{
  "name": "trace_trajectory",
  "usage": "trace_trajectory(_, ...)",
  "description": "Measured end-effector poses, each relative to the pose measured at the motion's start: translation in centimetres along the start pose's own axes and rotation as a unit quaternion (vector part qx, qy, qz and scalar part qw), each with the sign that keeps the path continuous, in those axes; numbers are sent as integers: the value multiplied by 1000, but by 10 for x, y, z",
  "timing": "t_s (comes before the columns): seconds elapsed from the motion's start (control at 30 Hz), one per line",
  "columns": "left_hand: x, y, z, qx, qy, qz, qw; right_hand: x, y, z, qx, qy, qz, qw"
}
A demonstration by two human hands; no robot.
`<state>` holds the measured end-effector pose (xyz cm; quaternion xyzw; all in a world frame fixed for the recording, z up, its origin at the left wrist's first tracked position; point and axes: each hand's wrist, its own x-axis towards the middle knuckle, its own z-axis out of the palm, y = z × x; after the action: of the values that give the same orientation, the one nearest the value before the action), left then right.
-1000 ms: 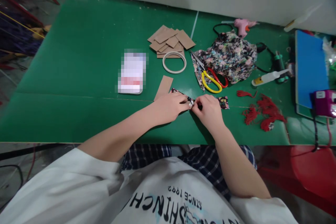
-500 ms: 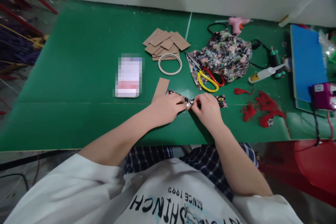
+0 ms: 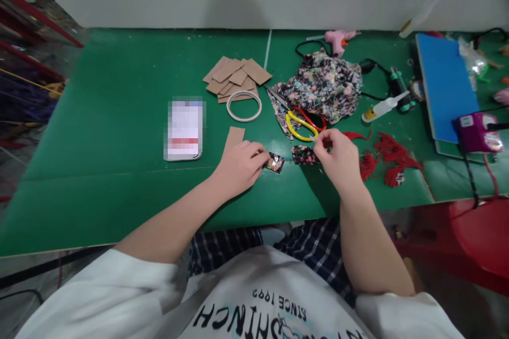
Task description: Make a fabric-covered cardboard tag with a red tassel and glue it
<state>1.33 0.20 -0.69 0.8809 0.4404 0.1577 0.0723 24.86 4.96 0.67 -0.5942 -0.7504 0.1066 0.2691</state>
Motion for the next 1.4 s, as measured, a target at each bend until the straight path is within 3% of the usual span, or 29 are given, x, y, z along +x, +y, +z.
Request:
trace_trajectory(0.27,0,-7,5,40,-23,6,999,3,44,-30,46,-22,59,997)
trace_trajectory(0.53,4,-13,0,35,-60,4,998,-4,73,-57,58,55,134,988)
trace_trajectory(0.63,5,-13,-1,26,-58,12,998,-6,80,-59,81,75,138,984)
trace_trajectory(0.73,6,-15,1,17,-52,21,998,-5,78,-52,133,42,149,979)
trace_trajectory(0.83,9,-18,5,2,-37,37,999,-3,69,-39,181,9,122,976)
trace_trajectory(1.0,10,-22,11,-24,-36,53,998,-4,60,-33,134,-68,10,989)
trace_trajectory(1.07,9,-21,10,-31,-43,43,998,-5,65,-38,118,-34,15,992)
trace_trajectory(1.23,8,-17,4,-42,-54,25,997,-5,98,-52,98,162,132,973)
trace_trajectory(1.3,8,-15,2,-41,-42,23,998,-1,111,-53,41,167,148,974)
trace_trajectory(1.4,8,-15,2,-37,3,9,999,7,120,-49,-64,103,104,987)
